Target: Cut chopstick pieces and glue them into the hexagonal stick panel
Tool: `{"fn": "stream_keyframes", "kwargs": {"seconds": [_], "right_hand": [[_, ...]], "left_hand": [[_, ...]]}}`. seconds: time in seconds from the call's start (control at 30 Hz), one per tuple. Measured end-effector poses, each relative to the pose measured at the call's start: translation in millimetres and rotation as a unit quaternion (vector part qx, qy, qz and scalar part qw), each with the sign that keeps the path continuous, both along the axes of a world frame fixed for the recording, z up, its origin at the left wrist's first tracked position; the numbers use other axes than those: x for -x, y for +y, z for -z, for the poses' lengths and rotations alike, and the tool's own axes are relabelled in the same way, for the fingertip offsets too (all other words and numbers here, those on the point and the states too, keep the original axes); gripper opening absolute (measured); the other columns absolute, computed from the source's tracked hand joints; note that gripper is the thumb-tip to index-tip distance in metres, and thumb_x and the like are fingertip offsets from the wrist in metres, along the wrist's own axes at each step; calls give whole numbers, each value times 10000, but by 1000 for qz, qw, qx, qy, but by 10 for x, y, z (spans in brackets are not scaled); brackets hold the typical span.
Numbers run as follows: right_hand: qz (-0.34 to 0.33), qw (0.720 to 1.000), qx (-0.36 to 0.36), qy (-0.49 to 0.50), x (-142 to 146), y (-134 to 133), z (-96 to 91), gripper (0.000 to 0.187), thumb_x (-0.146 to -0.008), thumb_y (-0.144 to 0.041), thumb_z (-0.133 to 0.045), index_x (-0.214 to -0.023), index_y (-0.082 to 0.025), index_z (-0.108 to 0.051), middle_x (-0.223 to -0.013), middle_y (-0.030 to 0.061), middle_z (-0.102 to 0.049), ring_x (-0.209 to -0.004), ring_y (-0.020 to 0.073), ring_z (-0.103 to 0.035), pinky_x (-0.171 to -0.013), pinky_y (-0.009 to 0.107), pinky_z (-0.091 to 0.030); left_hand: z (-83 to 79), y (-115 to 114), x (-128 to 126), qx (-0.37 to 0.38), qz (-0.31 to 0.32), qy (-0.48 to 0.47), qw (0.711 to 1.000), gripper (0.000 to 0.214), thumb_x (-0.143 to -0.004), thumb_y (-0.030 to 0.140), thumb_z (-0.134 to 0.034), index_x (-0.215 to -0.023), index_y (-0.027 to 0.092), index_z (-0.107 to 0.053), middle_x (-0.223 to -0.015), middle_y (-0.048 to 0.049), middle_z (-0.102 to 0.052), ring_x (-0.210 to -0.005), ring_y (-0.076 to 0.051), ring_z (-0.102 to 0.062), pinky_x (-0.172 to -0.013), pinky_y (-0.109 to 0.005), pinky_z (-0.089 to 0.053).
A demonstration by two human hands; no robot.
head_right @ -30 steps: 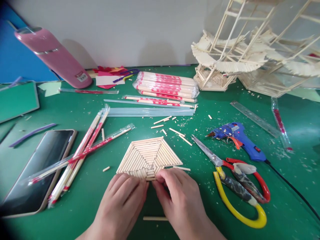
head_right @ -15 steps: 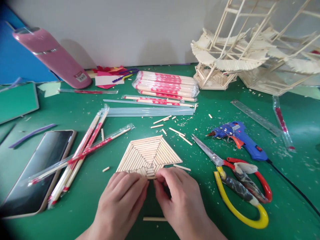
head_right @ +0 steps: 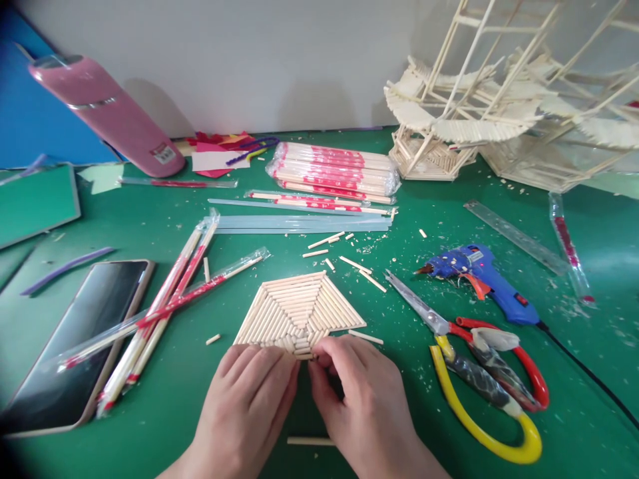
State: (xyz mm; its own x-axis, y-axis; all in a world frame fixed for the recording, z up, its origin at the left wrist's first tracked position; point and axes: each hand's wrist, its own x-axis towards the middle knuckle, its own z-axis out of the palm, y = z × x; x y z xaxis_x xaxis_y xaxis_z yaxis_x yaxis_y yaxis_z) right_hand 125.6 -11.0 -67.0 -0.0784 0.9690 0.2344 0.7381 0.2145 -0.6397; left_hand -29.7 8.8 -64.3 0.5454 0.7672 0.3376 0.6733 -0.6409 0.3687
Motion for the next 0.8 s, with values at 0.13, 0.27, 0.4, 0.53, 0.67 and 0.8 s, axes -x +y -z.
{"fn": "stream_keyframes", "kwargs": {"seconds": [0.13, 0.27, 0.4, 0.53, 0.67, 0.8], "right_hand": [[-7, 1000, 3, -1, -12, -4, 0, 113, -779, -106, -543, -850, -193, -560, -663, -13, -590, -593, 124, -549, -544, 249, -456], [-26, 1000, 8, -1, -17, 1, -4, 113, -800, -116, -525, -831, -205, -587, -688, 3, -595, -626, 141, -556, -570, 271, -460], [-32, 999, 9, 3, -14, 9, -15, 133, -804, -107, -507, -802, -202, -600, -692, 13, -593, -640, 149, -565, -584, 277, -464], [-41, 999, 19, 4, -13, 16, -28, 131, -815, -115, -500, -808, -207, -593, -720, 17, -596, -658, 147, -570, -600, 274, -469], [-59, 997, 39, -10, -15, 27, -37, 110, -837, -154, -493, -818, -219, -580, -782, 21, -582, -666, 137, -562, -614, 265, -469], [-75, 996, 45, -33, -9, 39, -44, 134, -844, -141, -470, -830, -217, -580, -816, 29, -561, -693, 144, -554, -620, 264, -462]], "left_hand": [[9, 2, -5, 2, 0, 16, 1000, 190, -807, 57, -409, -733, 145, -560, -641, -35, -548, -560, -168, -447, -560, -322, -345], [20, 10, -5, 4, -2, 20, 1000, 184, -810, 58, -412, -736, 153, -552, -638, -25, -535, -558, -161, -438, -565, -313, -332], [16, 20, -19, 15, -8, 14, 1000, 190, -818, 64, -414, -702, 165, -525, -630, -17, -523, -561, -157, -437, -563, -306, -323], [20, 5, -17, 43, -29, -21, 998, 183, -830, 66, -421, -713, 176, -507, -639, -5, -509, -573, -148, -435, -571, -297, -335], [40, -32, 14, 79, -58, -55, 994, 132, -821, 71, -452, -865, 176, -517, -772, -29, -532, -680, -158, -485, -633, -293, -402], [60, -51, 39, 83, -59, -76, 992, 155, -809, 75, -477, -933, 164, -509, -832, -51, -521, -732, -171, -497, -653, -296, -444]]}}
